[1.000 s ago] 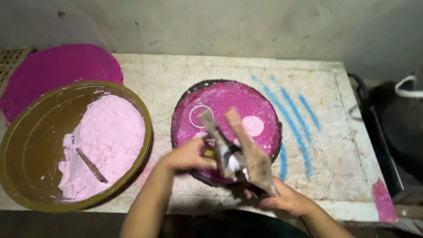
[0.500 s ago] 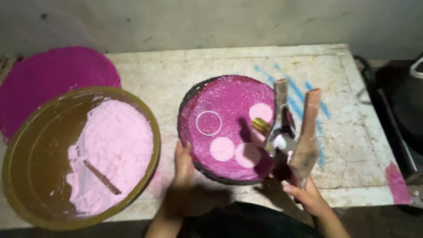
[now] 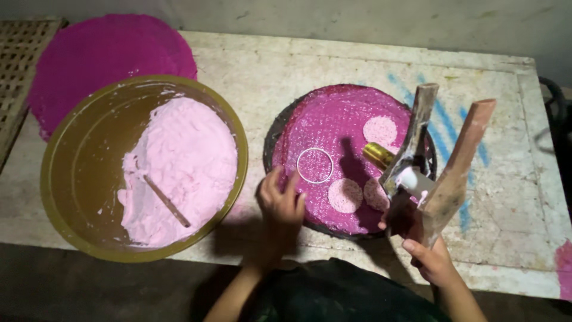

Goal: The person scoops pink dough from a bowl using a wooden stick and a metal scoop, then presses the dough into a circular mold on a purple tray to form round discs. The finished discs are arranged on the tray and later transferred to a woven mat.

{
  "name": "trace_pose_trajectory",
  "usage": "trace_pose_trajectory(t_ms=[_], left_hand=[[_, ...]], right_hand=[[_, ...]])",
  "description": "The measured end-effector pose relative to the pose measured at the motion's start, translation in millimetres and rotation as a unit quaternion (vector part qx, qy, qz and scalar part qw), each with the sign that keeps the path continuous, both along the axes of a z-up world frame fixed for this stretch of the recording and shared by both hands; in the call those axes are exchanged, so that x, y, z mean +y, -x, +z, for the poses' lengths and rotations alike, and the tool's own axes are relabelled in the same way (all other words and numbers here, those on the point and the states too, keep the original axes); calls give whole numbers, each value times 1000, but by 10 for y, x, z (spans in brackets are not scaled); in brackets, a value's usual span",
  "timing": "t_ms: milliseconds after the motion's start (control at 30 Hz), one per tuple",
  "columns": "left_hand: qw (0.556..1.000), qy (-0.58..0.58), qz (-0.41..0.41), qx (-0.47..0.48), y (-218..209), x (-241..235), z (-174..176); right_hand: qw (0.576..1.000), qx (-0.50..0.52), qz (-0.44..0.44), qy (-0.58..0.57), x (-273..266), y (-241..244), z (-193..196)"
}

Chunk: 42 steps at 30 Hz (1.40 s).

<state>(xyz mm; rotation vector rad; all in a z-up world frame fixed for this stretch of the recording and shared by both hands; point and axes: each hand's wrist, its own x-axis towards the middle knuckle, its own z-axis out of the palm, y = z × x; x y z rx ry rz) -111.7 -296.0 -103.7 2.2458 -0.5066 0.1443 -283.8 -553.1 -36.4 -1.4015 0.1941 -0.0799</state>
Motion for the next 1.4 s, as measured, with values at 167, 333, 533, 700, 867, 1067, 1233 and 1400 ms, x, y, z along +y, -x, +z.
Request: trace_pose_trajectory(t_ms=[167,333,533,700,867,1067,1233,1400], left_hand=[[987,-107,-116,2,-220,-140,236],[986,-101,-135,-3,-123,-156,201],[999,31,-8,13,-258,-39,-204],[922,323,39,211,-325,14,-532],[932,269,42,241,269,-23,-598],[980,73,102,157,309,-49,-47],[807,-502,-51,-306,-534,-97,647],[-356,-714,493,-347,-788,-515,874]], right_hand=[[1000,-3,-14,-1,-20,41,-71],[1000,-14,-22,2,-48,82,-69],[999,-6,-29,-15,-32,80,-27],[1000,6,-29,-7,-101,52,-60],[997,64,-11,33,-268,42,-153],[981,119,117,104,-523,-85,-116],[927,156,342,8,-600,-400,92],[857,270,436,-39,-546,-721,540]])
